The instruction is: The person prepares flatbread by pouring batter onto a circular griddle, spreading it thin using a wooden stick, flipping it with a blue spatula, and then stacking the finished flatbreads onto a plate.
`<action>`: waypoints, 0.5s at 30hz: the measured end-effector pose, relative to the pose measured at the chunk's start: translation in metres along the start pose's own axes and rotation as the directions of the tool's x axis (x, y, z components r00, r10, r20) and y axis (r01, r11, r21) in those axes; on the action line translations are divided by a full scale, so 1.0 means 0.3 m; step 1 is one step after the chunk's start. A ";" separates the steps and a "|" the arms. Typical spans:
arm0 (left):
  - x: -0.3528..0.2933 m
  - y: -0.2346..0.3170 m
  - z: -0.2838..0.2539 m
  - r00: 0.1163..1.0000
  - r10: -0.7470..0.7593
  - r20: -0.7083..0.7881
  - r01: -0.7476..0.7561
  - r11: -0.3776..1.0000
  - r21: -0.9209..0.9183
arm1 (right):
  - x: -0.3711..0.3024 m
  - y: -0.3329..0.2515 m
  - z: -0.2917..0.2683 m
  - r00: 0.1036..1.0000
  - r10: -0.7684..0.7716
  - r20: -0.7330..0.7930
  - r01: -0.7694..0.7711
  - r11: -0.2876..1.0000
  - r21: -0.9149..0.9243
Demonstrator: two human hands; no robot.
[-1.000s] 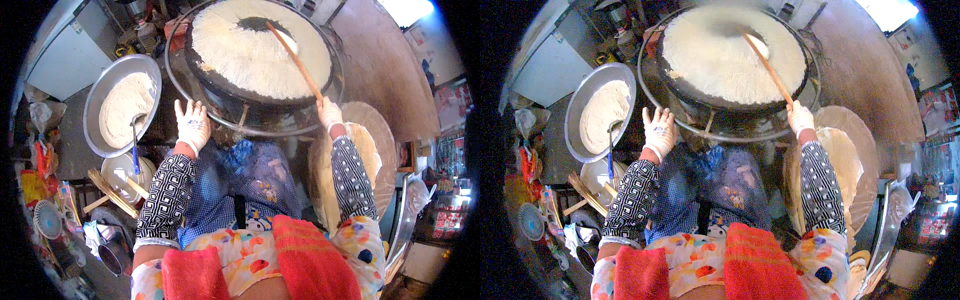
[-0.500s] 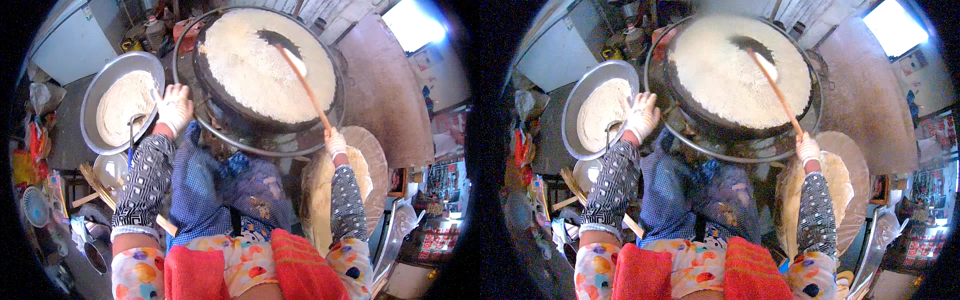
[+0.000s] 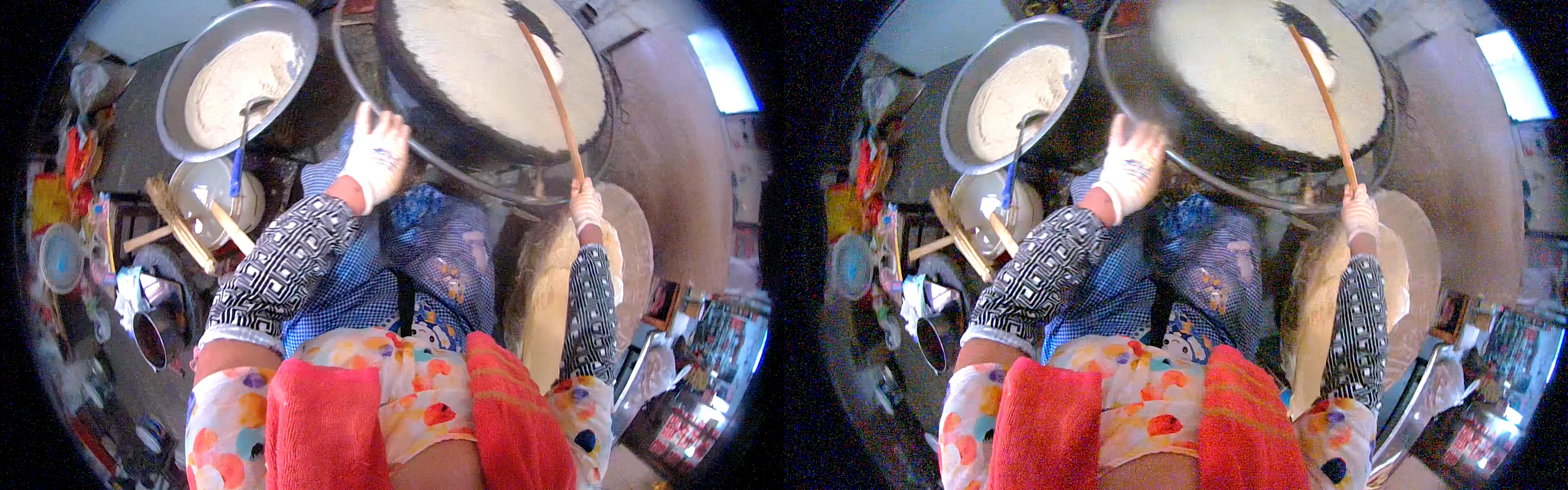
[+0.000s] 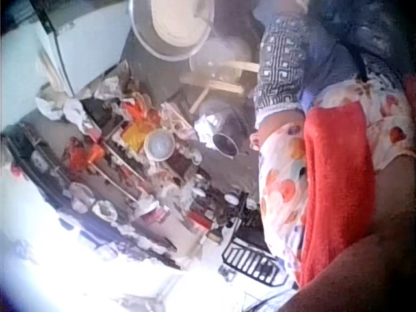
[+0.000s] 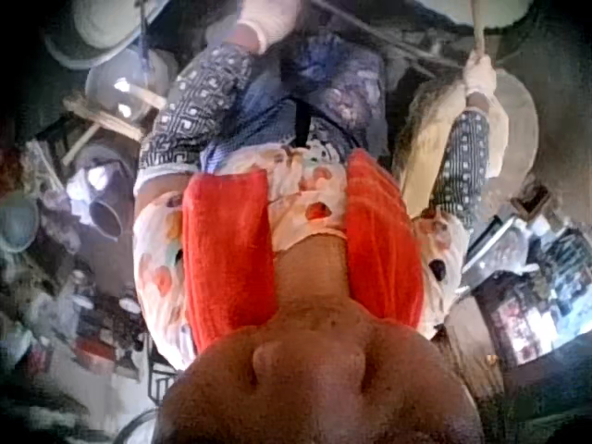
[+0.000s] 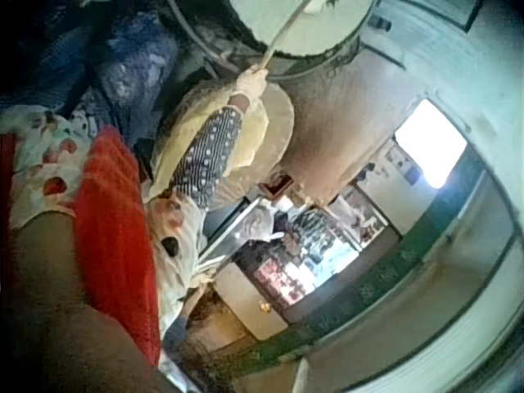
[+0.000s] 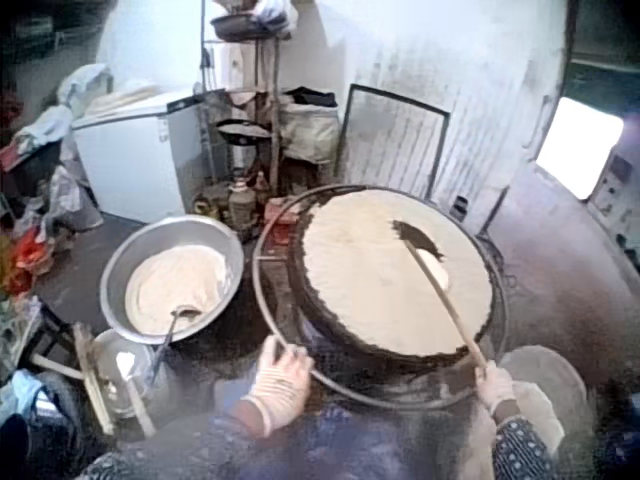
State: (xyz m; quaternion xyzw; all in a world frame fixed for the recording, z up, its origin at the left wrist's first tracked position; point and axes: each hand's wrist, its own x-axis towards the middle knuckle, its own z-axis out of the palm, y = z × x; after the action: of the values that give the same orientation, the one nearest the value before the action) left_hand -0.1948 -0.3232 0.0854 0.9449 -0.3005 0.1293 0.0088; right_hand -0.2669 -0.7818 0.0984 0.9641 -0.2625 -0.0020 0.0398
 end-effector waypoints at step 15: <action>0.212 -0.385 0.024 0.887 -0.365 0.284 0.325 0.929 0.178 | -0.046 -0.020 -0.026 0.996 -0.091 -0.001 0.091 0.996 -0.010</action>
State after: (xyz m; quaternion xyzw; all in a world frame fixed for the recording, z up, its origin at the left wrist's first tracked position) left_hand -0.0773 -0.2651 0.1013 0.9903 -0.1164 -0.0069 -0.0753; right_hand -0.2755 -0.7693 0.1055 0.9748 -0.2183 -0.0042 0.0449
